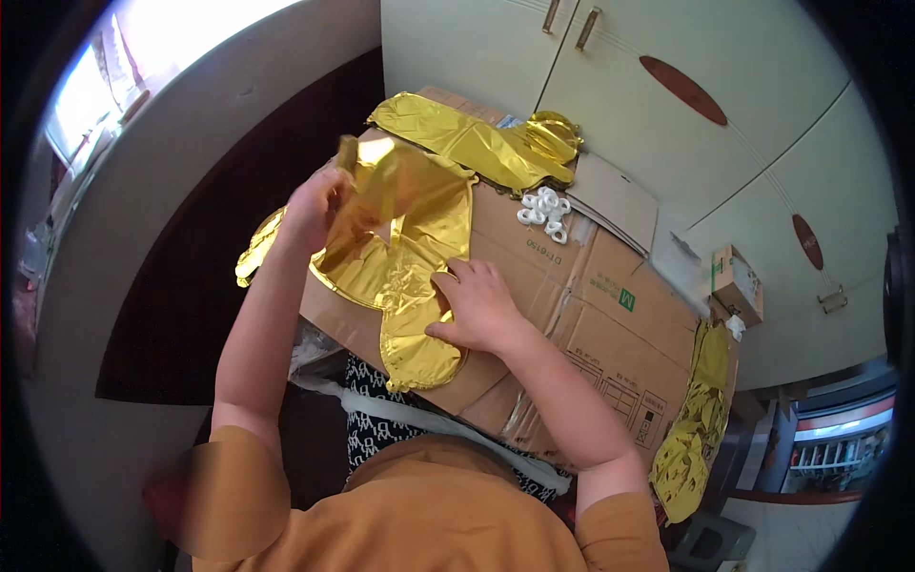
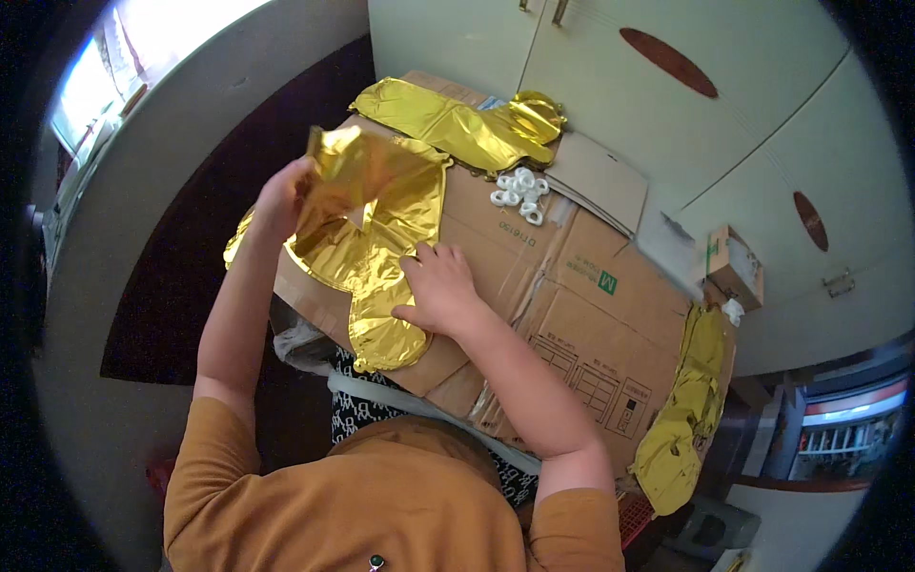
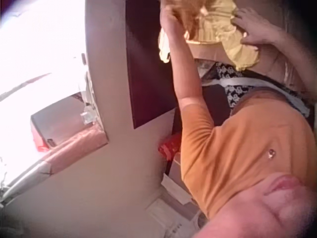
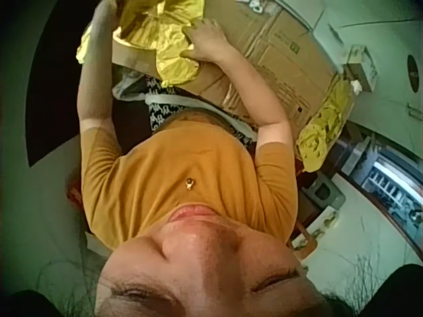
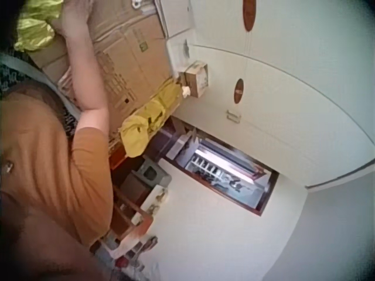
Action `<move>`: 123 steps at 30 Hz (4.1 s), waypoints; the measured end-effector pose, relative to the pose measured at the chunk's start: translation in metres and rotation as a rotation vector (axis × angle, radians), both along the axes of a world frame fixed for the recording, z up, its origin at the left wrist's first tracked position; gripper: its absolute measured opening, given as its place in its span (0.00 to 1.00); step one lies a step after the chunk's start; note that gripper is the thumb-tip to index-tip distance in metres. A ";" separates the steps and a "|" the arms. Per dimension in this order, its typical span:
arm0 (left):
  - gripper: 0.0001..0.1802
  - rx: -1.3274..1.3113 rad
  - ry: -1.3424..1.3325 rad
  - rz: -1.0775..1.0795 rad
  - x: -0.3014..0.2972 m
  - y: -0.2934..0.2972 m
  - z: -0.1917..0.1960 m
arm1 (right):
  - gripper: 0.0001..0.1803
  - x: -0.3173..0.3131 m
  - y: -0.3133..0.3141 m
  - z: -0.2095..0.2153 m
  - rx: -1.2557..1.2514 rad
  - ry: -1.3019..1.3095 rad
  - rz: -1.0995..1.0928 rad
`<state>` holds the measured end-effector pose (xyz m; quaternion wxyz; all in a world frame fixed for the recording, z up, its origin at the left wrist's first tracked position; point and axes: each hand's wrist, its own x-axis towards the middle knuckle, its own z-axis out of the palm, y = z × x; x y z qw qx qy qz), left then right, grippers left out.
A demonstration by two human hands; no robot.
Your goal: Folding gold-colored foil balloons into flat square shapes on a cardboard workspace.
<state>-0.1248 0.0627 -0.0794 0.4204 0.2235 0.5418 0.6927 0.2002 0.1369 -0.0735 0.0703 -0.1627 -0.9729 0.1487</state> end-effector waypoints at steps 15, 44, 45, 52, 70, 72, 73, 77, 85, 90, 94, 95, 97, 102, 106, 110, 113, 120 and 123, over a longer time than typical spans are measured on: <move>0.12 0.032 0.059 0.199 -0.148 -0.043 0.085 | 0.36 -0.086 0.043 0.017 0.022 -0.272 -0.088; 0.17 0.257 0.730 -0.909 0.343 -0.004 0.041 | 0.29 0.196 0.049 0.078 -1.403 0.417 -0.448; 0.18 0.338 0.943 -0.886 0.358 0.002 0.029 | 0.27 0.211 0.047 0.076 -1.453 0.345 -0.539; 0.39 0.294 1.292 -1.055 0.379 -0.006 0.041 | 0.18 0.311 0.056 -0.004 -0.795 0.306 -0.932; 0.31 -0.001 1.748 -0.782 0.273 0.017 0.031 | 0.36 0.374 0.026 -0.004 0.140 -0.108 -0.493; 0.30 0.066 1.753 -0.819 0.278 0.041 0.035 | 0.37 0.377 0.018 -0.003 0.095 -0.149 -0.499; 0.31 0.150 1.667 -0.854 0.277 0.057 0.027 | 0.38 0.377 0.015 -0.005 0.091 -0.141 -0.509; 0.33 0.328 1.604 -0.896 0.288 0.097 -0.001 | 0.40 0.371 0.009 -0.018 0.090 -0.111 -0.540; 0.34 0.426 1.519 -0.891 0.285 0.100 -0.023 | 0.27 0.406 0.010 -0.019 0.008 0.190 -0.706; 0.32 0.374 1.448 -0.878 0.281 0.103 -0.022 | 0.15 0.458 0.105 0.001 -0.159 0.358 -1.288; 0.27 0.368 1.389 -0.869 0.291 0.112 -0.006 | 0.20 0.480 0.162 -0.030 0.044 0.176 -1.497; 0.26 0.350 1.361 -0.867 0.296 0.111 0.000 | 0.21 0.475 0.165 -0.036 0.074 0.133 -1.513; 0.23 0.360 1.324 -0.859 0.313 0.116 0.008 | 0.23 0.477 0.172 -0.040 0.007 0.074 -1.523; 0.17 0.540 1.232 -0.919 0.384 0.158 0.011 | 0.22 0.485 0.176 -0.043 -0.164 0.011 -1.535; 0.13 0.646 1.167 -1.005 0.463 0.198 -0.001 | 0.21 0.467 0.166 -0.050 0.153 0.140 -1.557; 0.13 0.758 1.192 -1.032 0.529 0.231 -0.019 | 0.16 0.480 0.170 -0.064 0.091 0.213 -1.548; 0.14 0.719 1.220 -1.026 0.565 0.243 -0.023 | 0.14 0.482 0.170 -0.064 0.025 0.300 -1.509; 0.17 0.676 1.663 -0.980 0.622 0.253 -0.041 | 0.09 0.492 0.155 -0.061 -0.020 0.515 -1.386; 0.19 0.623 1.632 -1.036 0.626 0.254 -0.045 | 0.05 0.524 0.138 -0.053 -0.158 1.063 -1.277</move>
